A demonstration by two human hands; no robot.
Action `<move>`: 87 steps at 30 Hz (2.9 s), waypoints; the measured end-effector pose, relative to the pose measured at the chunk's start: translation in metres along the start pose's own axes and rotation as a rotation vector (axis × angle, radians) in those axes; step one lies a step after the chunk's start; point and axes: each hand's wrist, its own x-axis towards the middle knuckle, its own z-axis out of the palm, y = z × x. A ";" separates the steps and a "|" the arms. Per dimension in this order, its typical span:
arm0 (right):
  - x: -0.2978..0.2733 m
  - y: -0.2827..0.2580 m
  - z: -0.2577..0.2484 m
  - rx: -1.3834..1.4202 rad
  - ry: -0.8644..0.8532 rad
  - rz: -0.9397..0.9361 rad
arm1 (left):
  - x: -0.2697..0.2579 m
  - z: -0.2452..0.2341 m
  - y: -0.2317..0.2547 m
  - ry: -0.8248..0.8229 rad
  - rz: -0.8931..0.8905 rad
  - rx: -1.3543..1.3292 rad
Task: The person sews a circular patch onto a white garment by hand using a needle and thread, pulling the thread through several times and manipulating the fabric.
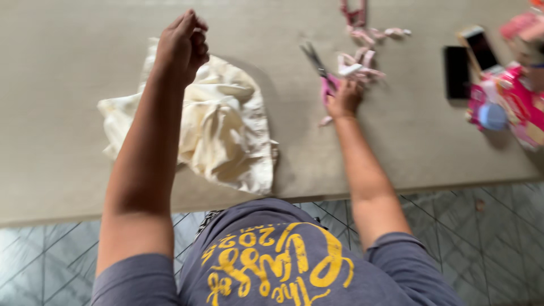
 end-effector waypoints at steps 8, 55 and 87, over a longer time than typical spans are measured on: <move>-0.009 -0.009 -0.042 -0.014 -0.240 0.026 | -0.010 -0.067 0.048 0.140 0.027 -0.163; -0.146 -0.401 -0.139 2.313 -1.186 0.742 | -0.009 -0.134 0.070 0.034 0.015 -0.299; -0.060 -0.228 -0.117 -0.419 -0.772 0.416 | -0.154 -0.098 -0.046 0.266 -0.002 -0.136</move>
